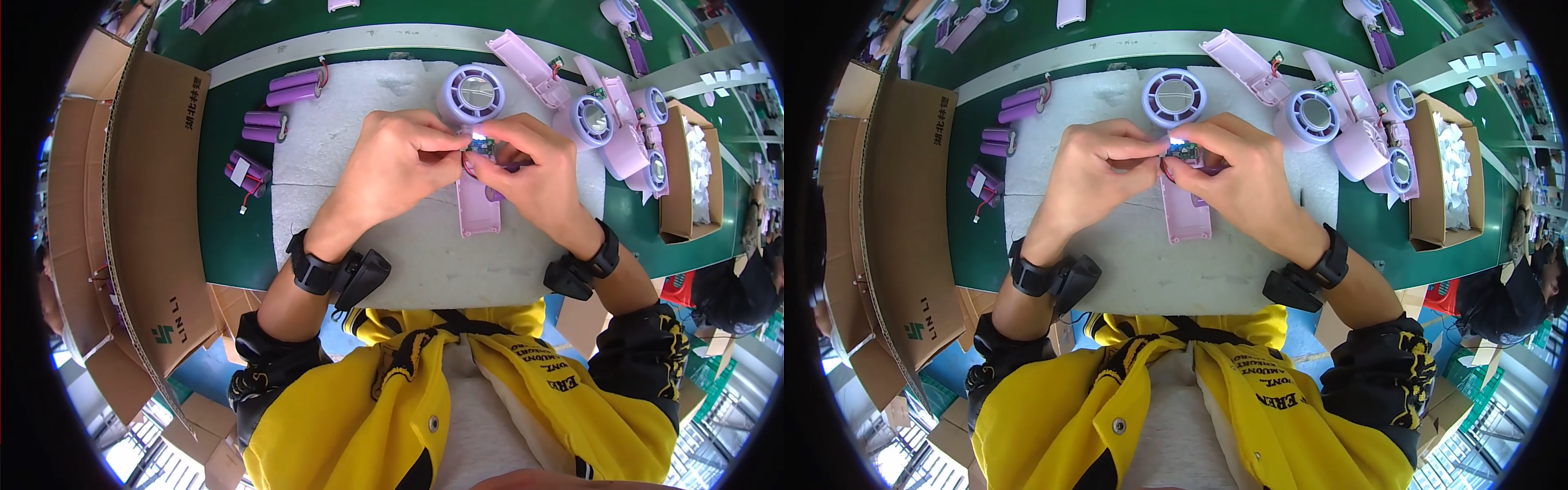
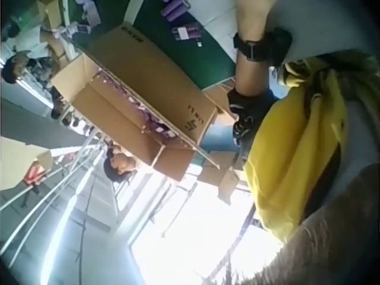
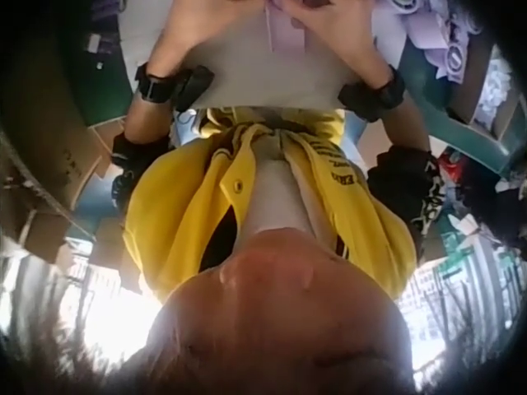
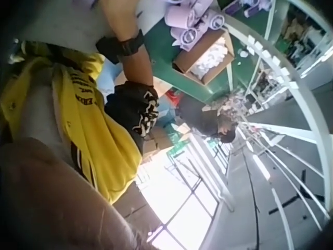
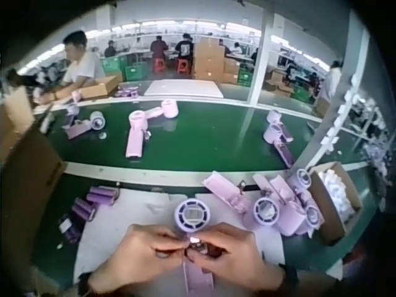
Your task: The person assembles handheld fans by connecting battery packs to circuit boards and fitting them into the fan housings. After testing each fan, the person removes the components and repeats the process with new parts.
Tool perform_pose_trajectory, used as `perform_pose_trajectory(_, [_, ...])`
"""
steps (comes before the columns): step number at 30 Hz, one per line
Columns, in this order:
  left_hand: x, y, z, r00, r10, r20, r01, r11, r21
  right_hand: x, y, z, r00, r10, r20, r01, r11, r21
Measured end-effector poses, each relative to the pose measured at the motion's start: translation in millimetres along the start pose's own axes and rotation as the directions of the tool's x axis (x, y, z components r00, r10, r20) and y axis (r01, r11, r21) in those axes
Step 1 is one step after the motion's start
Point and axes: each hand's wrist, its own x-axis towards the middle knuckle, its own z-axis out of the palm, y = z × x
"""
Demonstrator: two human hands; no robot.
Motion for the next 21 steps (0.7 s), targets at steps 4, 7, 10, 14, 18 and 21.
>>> perform_pose_trajectory(4, [1,-8,0,0.999,-0.045,0.020,0.048,0.992,-0.121,1,-2,-1,0.993,0.109,0.034,-0.111,0.991,0.075])
perform_pose_trajectory(7, [1,-14,1,0.992,-0.117,0.055,0.129,0.936,-0.328,0,-2,-1,0.987,0.155,0.037,-0.157,0.985,0.071])
perform_pose_trajectory(10, [2,-11,-1,0.973,-0.186,0.136,0.220,0.924,-0.312,-1,-4,-1,0.977,0.210,0.022,-0.211,0.971,0.113])
perform_pose_trajectory(14, [3,-2,-4,0.936,-0.272,0.223,0.325,0.912,-0.249,-2,-7,-2,0.980,0.198,-0.002,-0.198,0.978,0.068])
perform_pose_trajectory(18, [2,-2,0,0.948,-0.225,0.226,0.291,0.900,-0.324,-2,-9,-7,0.984,0.177,0.026,-0.177,0.984,0.002])
perform_pose_trajectory(21, [3,-3,0,0.947,-0.227,0.229,0.293,0.901,-0.319,-3,-7,-10,0.988,0.147,0.052,-0.145,0.989,-0.039])
